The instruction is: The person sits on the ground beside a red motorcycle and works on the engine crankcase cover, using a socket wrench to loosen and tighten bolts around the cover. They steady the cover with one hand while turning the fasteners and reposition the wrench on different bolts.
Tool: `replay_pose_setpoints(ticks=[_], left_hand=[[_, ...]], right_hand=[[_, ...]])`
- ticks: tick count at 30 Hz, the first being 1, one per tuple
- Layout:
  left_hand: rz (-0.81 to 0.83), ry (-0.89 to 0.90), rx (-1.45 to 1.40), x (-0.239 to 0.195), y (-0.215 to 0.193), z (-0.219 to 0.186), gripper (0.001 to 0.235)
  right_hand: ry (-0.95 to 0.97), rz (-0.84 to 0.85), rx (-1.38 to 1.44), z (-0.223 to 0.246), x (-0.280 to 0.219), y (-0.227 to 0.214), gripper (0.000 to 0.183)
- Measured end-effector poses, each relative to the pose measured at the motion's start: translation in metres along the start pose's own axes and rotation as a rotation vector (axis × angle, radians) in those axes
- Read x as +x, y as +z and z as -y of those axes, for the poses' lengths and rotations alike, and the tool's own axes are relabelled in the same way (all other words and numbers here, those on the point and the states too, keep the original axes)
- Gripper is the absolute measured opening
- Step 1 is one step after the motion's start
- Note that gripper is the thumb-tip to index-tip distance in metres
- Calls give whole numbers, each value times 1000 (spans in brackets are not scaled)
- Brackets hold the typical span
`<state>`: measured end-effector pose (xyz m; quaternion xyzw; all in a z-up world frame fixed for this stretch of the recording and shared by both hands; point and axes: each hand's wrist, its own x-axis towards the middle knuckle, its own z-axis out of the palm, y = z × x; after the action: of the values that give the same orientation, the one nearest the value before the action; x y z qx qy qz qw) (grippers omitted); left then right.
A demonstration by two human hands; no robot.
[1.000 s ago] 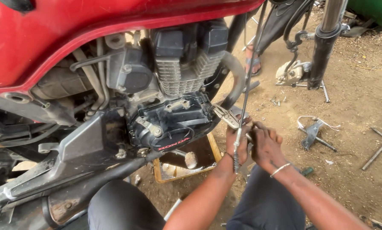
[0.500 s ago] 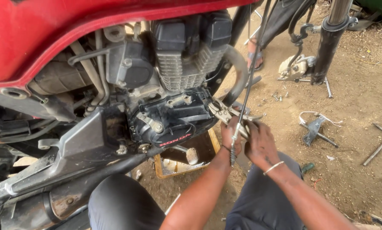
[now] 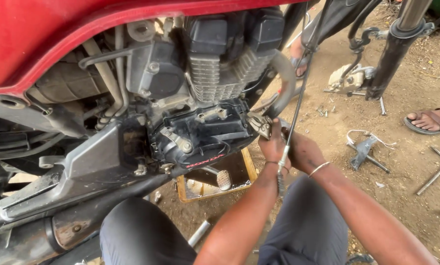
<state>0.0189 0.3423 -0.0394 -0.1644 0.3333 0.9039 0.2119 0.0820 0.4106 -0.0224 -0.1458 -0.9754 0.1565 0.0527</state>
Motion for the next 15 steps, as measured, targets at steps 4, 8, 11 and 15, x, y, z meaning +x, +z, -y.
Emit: replay_pose_setpoints(ticks=[4,8,11,15], left_hand=[[57,25,115,-6,-2,-2,42],[57,-78,419,-29,-2,-23,49],[310,-35,501,-16,-8,-26,54],[600,36,871,-3,-8,-10,65]], right_hand=[[110,137,-57,4,2,-12,39],[169,190,200,-4,9,-39,56],[253,342,221,-25,22,-60,41],[288,384,307,-34,21,-92,46]])
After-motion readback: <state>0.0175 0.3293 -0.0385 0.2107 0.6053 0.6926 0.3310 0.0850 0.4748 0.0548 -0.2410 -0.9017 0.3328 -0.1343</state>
